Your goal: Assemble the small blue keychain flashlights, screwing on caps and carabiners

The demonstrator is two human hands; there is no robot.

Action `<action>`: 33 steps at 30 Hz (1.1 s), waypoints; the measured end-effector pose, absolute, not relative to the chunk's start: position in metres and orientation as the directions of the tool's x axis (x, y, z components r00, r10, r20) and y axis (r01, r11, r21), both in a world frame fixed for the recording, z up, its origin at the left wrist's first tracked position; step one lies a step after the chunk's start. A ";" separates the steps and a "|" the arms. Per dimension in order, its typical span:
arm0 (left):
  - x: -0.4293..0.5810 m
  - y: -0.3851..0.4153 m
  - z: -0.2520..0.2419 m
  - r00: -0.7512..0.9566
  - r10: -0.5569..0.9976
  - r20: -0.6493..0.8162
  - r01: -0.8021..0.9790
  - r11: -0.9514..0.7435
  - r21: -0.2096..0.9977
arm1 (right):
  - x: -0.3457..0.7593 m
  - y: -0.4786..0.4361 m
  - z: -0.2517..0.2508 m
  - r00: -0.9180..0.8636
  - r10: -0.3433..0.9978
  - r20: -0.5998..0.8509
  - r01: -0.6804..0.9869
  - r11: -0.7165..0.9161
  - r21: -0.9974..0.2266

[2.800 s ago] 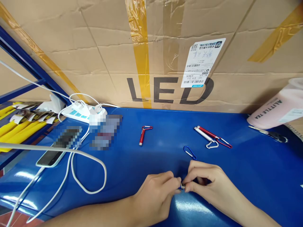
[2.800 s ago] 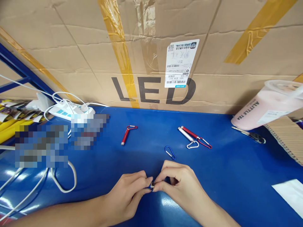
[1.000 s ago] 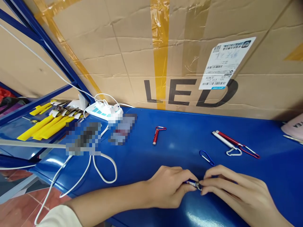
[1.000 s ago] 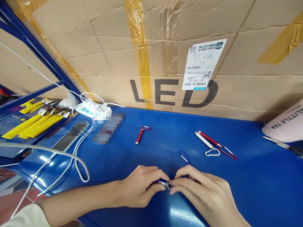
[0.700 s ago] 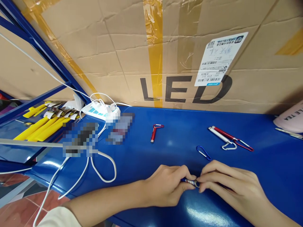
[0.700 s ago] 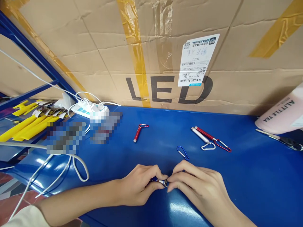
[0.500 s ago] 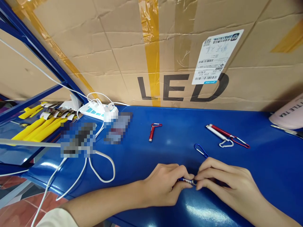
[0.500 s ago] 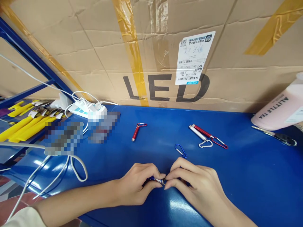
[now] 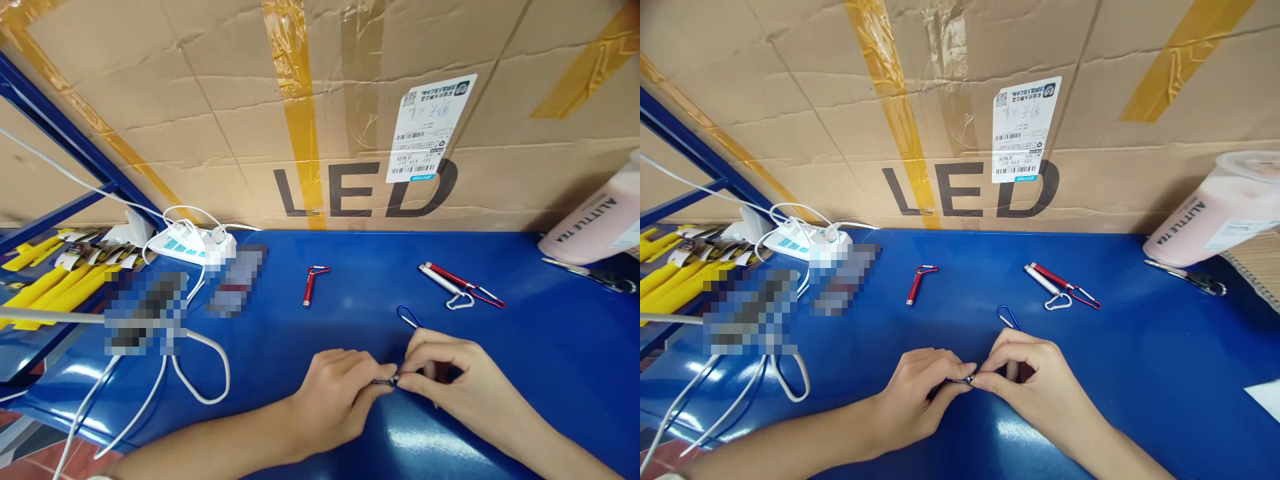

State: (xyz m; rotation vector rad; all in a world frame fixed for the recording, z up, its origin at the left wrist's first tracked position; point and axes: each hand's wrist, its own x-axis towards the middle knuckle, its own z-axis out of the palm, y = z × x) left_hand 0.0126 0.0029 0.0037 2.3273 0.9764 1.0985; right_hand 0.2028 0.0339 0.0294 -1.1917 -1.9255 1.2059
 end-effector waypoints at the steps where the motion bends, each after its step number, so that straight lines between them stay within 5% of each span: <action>1: 0.013 0.002 0.005 0.453 0.736 0.504 0.426 -0.675 0.603 | 0.203 0.034 0.028 -0.439 0.898 0.026 0.372 0.208 -0.905; 15: 0.014 0.006 0.016 0.325 0.929 0.179 0.466 -0.322 0.824 | 0.204 0.031 0.018 -0.381 0.797 0.469 0.296 0.585 -0.755; 33: 0.013 0.011 0.017 0.342 0.935 0.096 0.404 -0.238 0.883 | 0.206 0.034 0.019 -0.384 0.770 0.509 0.339 0.630 -0.699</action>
